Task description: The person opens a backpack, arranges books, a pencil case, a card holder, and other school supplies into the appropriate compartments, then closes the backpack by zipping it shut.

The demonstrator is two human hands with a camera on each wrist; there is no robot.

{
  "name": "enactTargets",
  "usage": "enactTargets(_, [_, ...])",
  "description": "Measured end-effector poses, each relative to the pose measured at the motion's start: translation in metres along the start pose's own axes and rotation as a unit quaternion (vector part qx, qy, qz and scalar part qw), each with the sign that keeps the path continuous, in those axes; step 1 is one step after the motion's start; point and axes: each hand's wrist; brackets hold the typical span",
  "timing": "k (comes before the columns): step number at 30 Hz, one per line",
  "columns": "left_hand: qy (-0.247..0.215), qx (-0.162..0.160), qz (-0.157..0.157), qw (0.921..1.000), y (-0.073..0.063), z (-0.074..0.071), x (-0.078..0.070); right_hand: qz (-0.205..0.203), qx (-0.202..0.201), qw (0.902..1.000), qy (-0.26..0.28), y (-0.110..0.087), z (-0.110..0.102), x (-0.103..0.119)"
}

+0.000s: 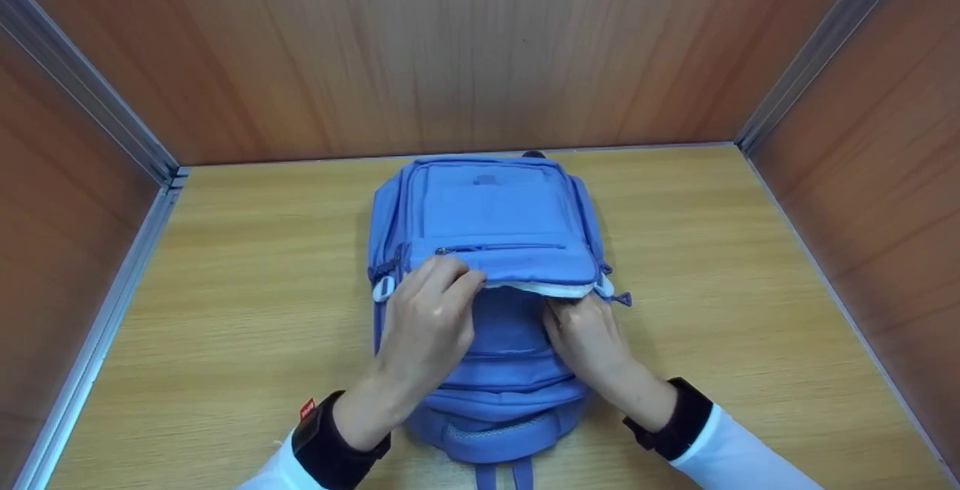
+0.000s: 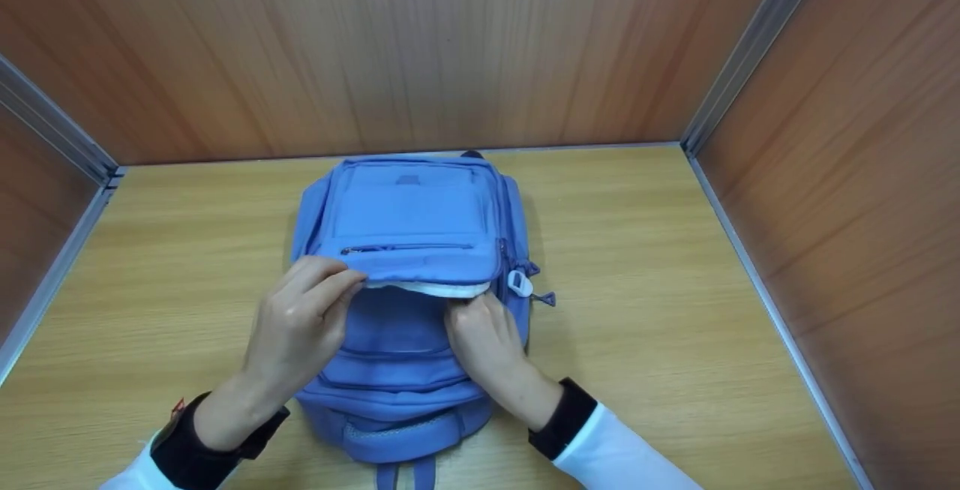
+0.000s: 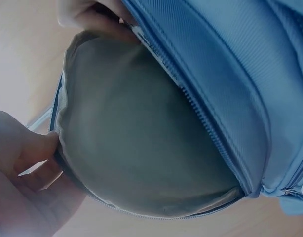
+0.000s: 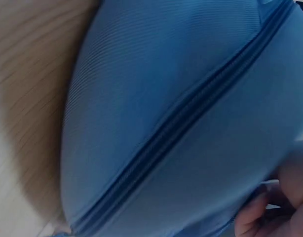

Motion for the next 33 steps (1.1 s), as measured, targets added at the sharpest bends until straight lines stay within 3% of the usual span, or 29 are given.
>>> enactTargets(4, [0.007, 0.003, 0.015, 0.9999, -0.004, 0.001, -0.003, 0.003, 0.001, 0.9998, -0.022, 0.004, 0.008, 0.001])
enactTargets(7, [0.008, 0.007, 0.018, 0.9998, -0.006, 0.002, -0.005, -0.006, 0.033, 0.9987, -0.039, 0.004, 0.012, -0.001])
enactTargets(11, [0.01, 0.014, 0.011, 0.9998, -0.012, 0.003, -0.008, -0.014, 0.098, 0.9949, 0.017, -0.001, 0.01, -0.009])
enactTargets(14, [0.012, 0.02, 0.004, 0.9997, -0.015, 0.004, -0.009, -0.006, 0.11, 0.9913, 0.073, -0.004, 0.004, -0.014])
enactTargets(18, [0.012, 0.022, 0.001, 0.9997, -0.018, 0.005, -0.01, -0.023, 0.057, 0.9927, 0.103, -0.012, -0.002, -0.025])
enactTargets(21, [0.01, 0.023, -0.001, 0.9997, -0.021, 0.006, -0.01, -0.064, -0.035, 0.9904, 0.118, -0.019, -0.003, -0.039])
enactTargets(24, [0.012, 0.025, -0.004, 0.9996, -0.023, 0.006, -0.01, -0.08, -0.127, 0.9807, 0.126, -0.026, -0.003, -0.055])
enactTargets(27, [0.014, 0.031, -0.009, 0.9994, -0.028, 0.006, -0.01, -0.023, -0.137, 0.9811, 0.135, -0.029, -0.004, -0.071])
enactTargets(30, [0.012, 0.034, -0.019, 0.9992, -0.033, 0.006, -0.009, 0.071, -0.072, 0.9827, 0.155, -0.027, -0.003, -0.087])
enactTargets(33, [0.003, 0.038, -0.029, 0.9988, -0.039, 0.008, -0.009, 0.155, 0.006, 0.9703, 0.186, -0.022, 0.0, -0.098])
Point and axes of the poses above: each hand's wrist, its own y-axis towards the middle knuckle, its own z-axis out of the palm, x = y × z
